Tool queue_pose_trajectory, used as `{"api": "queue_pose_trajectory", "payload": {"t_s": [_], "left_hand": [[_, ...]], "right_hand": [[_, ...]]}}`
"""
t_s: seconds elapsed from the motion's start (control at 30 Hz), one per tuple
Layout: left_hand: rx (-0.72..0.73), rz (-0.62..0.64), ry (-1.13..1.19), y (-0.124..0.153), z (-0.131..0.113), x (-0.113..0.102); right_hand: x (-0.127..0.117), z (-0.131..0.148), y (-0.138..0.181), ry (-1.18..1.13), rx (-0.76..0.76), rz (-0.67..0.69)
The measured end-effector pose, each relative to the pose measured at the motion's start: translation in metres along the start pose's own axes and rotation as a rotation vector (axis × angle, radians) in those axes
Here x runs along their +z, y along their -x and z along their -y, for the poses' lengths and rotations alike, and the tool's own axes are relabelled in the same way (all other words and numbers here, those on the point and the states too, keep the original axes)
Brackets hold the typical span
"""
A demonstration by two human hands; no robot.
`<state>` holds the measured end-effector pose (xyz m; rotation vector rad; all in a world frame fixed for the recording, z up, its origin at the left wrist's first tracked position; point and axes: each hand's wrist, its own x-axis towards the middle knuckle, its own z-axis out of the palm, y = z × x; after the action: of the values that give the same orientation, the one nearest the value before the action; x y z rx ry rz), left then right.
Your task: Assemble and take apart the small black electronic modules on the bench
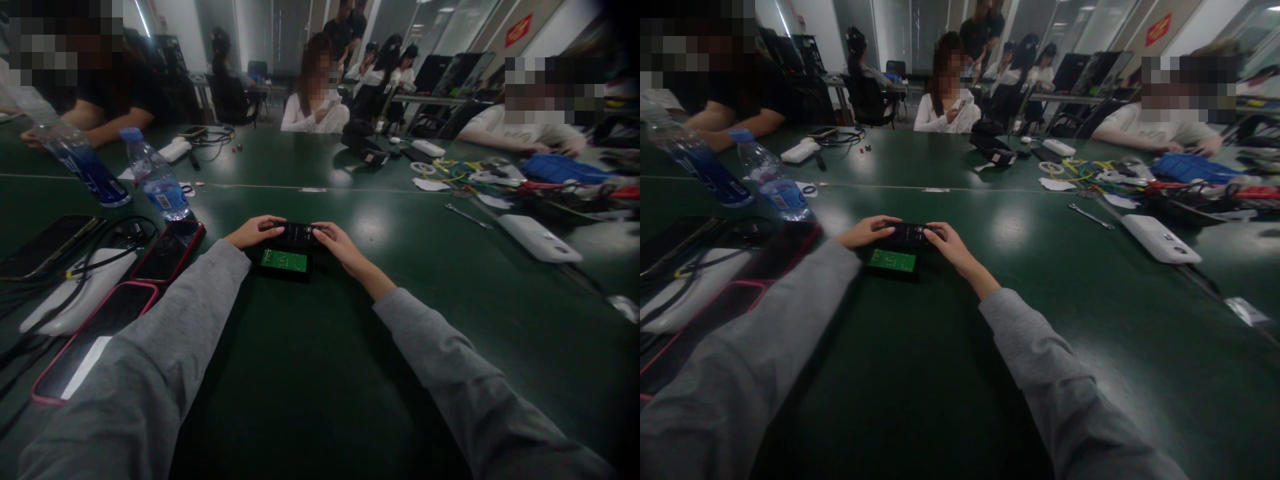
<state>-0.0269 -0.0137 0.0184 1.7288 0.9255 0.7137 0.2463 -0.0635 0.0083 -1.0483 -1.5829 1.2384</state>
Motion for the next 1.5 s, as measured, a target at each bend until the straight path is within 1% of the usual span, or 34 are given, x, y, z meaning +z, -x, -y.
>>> {"api": "queue_pose_trajectory", "payload": {"t_s": [0.17, 0.43, 0.67, 0.87, 1.03, 1.17, 1.33, 1.5], "left_hand": [[0.000, 0.000, -0.005, 0.000, -0.001, 0.001], [0.005, -0.019, -0.016, -0.001, 0.001, 0.003], [0.015, -0.029, -0.007, -0.001, -0.003, 0.005], [-0.024, -0.083, -0.009, -0.002, -0.004, 0.010], [-0.017, -0.139, -0.005, -0.003, -0.003, 0.014], [-0.003, -0.173, -0.021, -0.005, 0.003, 0.014], [0.041, -0.178, -0.087, -0.008, 0.009, 0.014], [0.066, -0.181, -0.140, -0.007, 0.008, 0.014]], "right_hand": [[0.000, -0.002, -0.001, 0.005, 0.002, 0.001], [0.002, 0.002, 0.000, -0.067, 0.011, -0.012], [0.001, -0.001, 0.000, -0.029, -0.036, 0.008], [0.000, 0.000, 0.001, 0.132, -0.132, -0.024], [-0.003, 0.007, 0.007, 0.282, -0.188, 0.010], [-0.001, 0.008, 0.007, 0.322, -0.240, 0.029], [0.001, 0.000, 0.002, 0.347, -0.241, -0.017], [0.001, -0.010, -0.002, 0.360, -0.211, -0.034]]}}
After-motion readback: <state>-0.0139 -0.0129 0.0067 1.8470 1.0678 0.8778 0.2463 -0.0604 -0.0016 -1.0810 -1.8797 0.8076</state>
